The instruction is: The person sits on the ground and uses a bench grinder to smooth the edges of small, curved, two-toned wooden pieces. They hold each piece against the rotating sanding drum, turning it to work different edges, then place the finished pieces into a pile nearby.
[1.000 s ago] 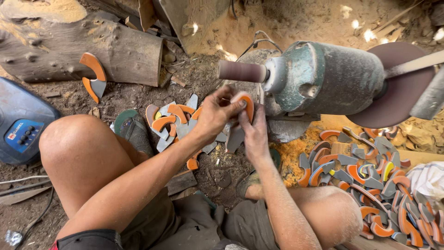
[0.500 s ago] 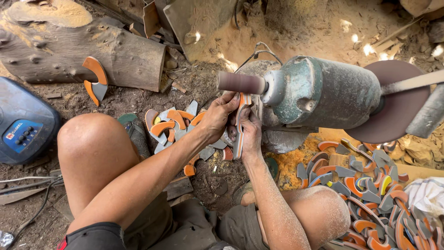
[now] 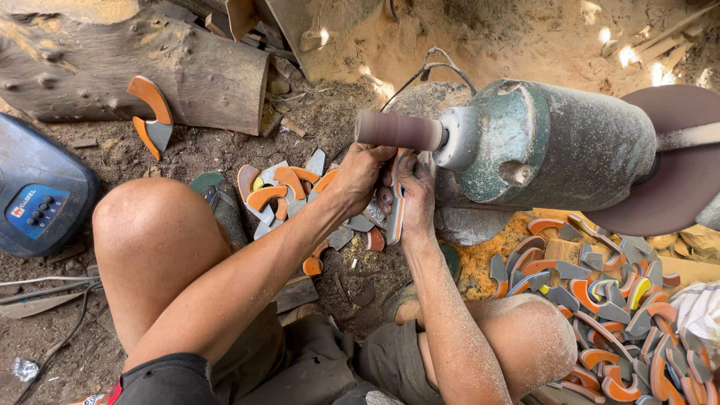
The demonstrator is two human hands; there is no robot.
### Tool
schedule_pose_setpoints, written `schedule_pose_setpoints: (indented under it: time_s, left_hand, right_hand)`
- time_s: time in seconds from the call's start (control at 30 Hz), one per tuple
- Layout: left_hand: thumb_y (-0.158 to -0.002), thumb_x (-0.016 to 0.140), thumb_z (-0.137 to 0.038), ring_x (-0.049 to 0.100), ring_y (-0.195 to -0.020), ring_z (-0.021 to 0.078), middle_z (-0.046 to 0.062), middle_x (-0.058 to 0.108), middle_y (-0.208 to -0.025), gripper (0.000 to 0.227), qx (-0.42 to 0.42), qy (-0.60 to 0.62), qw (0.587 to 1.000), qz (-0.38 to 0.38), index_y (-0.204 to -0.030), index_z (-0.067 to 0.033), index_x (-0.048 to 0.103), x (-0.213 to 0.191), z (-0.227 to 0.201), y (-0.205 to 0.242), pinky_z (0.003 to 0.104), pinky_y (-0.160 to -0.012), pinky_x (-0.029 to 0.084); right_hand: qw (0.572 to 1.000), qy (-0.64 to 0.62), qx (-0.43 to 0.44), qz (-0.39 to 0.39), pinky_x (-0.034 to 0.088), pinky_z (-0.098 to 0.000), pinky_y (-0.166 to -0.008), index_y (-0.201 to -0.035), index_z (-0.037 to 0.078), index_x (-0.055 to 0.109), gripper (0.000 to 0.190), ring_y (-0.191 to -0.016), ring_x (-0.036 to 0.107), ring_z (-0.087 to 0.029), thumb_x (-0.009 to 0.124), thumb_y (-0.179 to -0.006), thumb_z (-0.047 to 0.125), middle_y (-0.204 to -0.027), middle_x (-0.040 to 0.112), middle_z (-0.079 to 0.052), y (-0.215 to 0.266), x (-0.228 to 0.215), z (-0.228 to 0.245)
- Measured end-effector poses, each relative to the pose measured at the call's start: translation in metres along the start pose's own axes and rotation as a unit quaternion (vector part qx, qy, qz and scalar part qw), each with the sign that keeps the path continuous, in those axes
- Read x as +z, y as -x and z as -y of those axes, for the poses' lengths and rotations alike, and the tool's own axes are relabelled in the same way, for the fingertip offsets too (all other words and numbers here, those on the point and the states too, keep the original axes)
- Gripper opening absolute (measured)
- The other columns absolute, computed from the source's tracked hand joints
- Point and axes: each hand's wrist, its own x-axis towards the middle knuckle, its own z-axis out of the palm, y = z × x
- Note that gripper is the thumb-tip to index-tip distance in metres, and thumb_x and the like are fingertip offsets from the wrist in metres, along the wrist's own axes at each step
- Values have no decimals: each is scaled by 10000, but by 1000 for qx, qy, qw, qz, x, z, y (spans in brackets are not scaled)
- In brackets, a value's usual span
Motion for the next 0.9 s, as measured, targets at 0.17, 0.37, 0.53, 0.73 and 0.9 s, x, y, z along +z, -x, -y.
schedule_pose_setpoints:
  time_s: [0.17, 0.37, 0.53, 0.73, 0.9]
  left_hand:
    - [-1034, 537, -95, 519, -456, 107, 42, 574, -619, 205, 22, 2, 1000, -12, -903, 11, 654, 0, 0, -4, 261, -344, 451]
    - [-1049, 537, -217, 507, -438, 78, 1, 559, -621, 221, 14, -6, 999, 35, -1024, -45, 675, 6, -11, 18, 251, -316, 459]
    - [-1063, 581, -238, 539, -530, 60, -23, 671, -797, 280, 10, 12, 997, 77, -1280, -95, 685, 10, -9, 46, 220, -418, 488]
    - [-1046, 577, -234, 623, -555, 151, 55, 729, -840, 269, -10, 20, 999, 46, -1271, -135, 686, -13, 2, 33, 319, -479, 551]
    - [-1085, 578, -148, 620, -834, 153, 83, 727, -1009, 199, 82, -25, 996, -17, -1188, -29, 700, -24, 0, -6, 364, -825, 556]
  right_hand:
    - [1000, 7, -12, 8, 416, -242, -438, -967, 93, 571, 362, -539, 531, -97, 646, -1005, 445, -760, 530, 2, -4, -1, -1]
    - [999, 12, -26, 17, 421, -244, -465, -969, 93, 549, 395, -561, 535, -105, 611, -1028, 479, -771, 527, -7, 12, 1, -4]
    - [996, 51, -70, 38, 438, -244, -481, -1008, 70, 554, 452, -583, 541, -102, 578, -1026, 522, -805, 545, -14, 44, 7, 2]
    - [996, 59, 63, 34, 455, -252, -419, -1031, 78, 547, 420, -512, 549, -90, 557, -963, 492, -729, 584, -24, 58, 14, 3]
    - [974, 156, 143, 87, 296, -211, -356, -920, -19, 497, 190, -483, 424, -60, 656, -928, 85, -718, 497, -27, 40, 10, -2]
